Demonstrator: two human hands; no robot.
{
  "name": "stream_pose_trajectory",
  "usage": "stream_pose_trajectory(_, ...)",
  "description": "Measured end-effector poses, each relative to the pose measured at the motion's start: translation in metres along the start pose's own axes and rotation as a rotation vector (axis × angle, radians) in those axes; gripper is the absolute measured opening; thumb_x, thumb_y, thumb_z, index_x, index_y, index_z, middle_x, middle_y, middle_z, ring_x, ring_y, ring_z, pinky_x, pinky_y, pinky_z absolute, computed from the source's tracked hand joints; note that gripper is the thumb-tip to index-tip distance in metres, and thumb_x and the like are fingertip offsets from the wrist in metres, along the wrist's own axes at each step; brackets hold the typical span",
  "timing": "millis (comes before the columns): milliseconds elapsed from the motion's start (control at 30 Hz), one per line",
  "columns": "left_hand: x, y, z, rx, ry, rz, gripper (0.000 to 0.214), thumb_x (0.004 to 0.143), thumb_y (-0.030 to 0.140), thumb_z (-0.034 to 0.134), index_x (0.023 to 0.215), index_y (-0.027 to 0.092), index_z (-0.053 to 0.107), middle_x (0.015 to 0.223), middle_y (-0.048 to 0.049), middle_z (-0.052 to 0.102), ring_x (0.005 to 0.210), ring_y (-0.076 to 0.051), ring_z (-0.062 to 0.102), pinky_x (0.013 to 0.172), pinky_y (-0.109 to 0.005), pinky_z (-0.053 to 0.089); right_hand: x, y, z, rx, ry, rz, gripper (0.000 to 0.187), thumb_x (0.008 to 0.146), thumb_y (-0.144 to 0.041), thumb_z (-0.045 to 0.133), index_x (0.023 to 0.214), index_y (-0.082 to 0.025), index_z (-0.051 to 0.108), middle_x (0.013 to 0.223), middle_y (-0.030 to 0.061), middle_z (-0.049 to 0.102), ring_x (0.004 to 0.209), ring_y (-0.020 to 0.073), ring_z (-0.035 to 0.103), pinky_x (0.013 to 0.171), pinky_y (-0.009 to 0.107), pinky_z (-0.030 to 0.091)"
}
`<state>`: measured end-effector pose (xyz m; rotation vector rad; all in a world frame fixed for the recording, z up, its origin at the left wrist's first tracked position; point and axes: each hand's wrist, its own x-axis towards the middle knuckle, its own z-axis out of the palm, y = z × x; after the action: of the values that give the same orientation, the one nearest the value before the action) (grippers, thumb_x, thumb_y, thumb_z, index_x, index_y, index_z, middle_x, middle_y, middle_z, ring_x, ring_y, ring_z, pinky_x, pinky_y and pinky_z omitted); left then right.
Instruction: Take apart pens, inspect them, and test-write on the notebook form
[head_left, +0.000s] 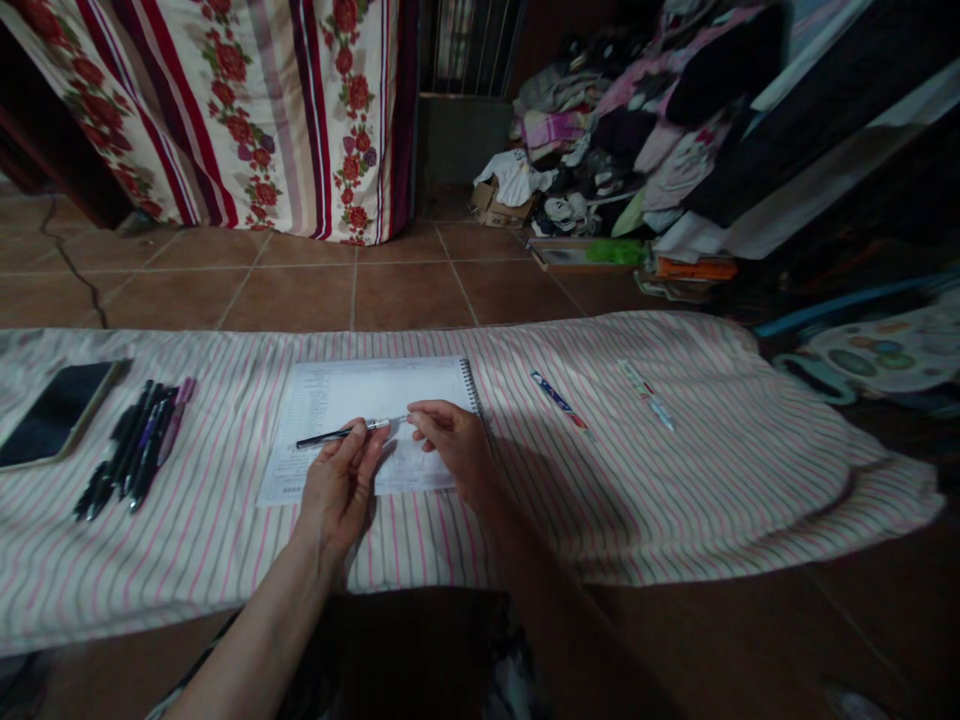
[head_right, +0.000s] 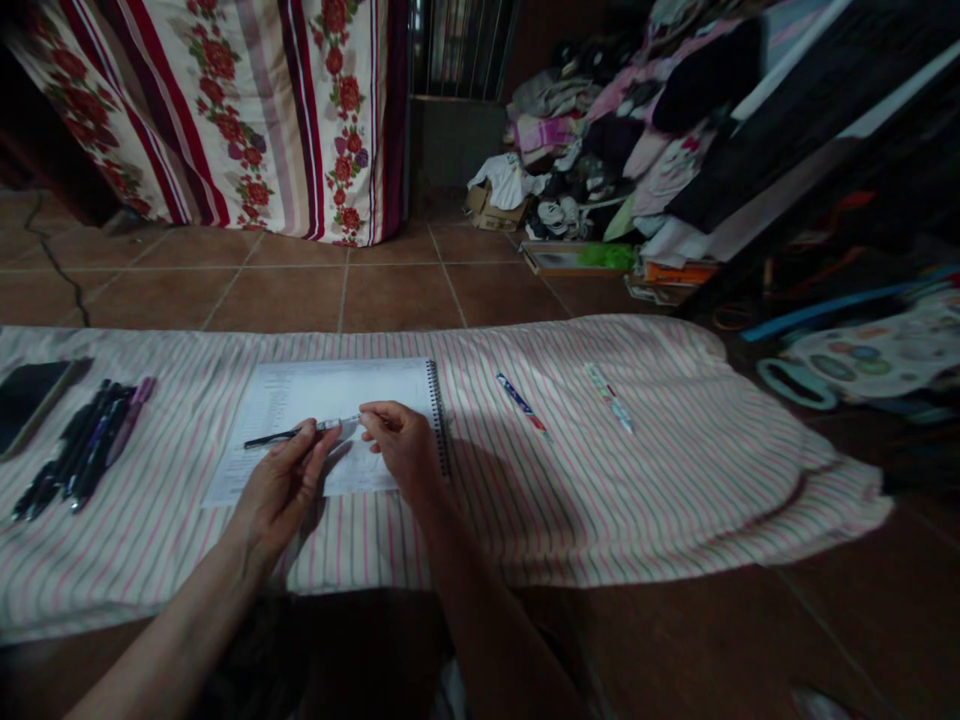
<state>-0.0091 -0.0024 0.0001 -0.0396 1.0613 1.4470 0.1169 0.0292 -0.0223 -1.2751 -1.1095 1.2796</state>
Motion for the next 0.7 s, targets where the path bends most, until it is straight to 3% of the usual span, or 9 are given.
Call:
stream_pose_trajectory(433,0.000,0.003,-0.002,-0.032,0.019,-0.009,0.016,0.084,0.000,0.049,0.076,0.009,0.058,0.071,-0.0041,0.066,0.071,-0.013,0.069,0.061,-0.013,0.057,0.004,0.002,-0.006,-0.019,0.048,-0.001,0.024,0.066,-0.034,0.063,0.082,-0.016,0.068,0.069,0.0030,0.069,0.060,0.0143,0.063,0.048,0.022,0.047)
stream_pose_trajectory(567,-0.002,0.003,-0.001,-0.032,0.037,0.001,0.017,0.084,-0.001,0.049,0.075,0.010,0.059,0.070,-0.0041,0.066,0.070,-0.013,0.070,0.063,-0.015,0.057,0.010,0.012,-0.013,-0.177,0.050,-0.073,0.020,0.071,-0.032,0.059,0.082,-0.018,0.068,0.065,0.0015,0.067,0.059,0.0149,0.063,0.049,0.023,0.047)
stream_pose_trajectory(700,-0.002,0.003,0.000,-0.024,0.027,0.021,0.018,0.084,-0.001,0.048,0.074,0.010,0.058,0.069,-0.0027,0.066,0.069,-0.013,0.069,0.064,-0.015,0.057,0.011,0.018,-0.018,-0.460,0.062,-0.231,0.015,0.076,-0.024,0.056,0.081,-0.020,0.070,0.076,0.0030,0.070,0.072,0.0161,0.064,0.069,0.028,0.050)
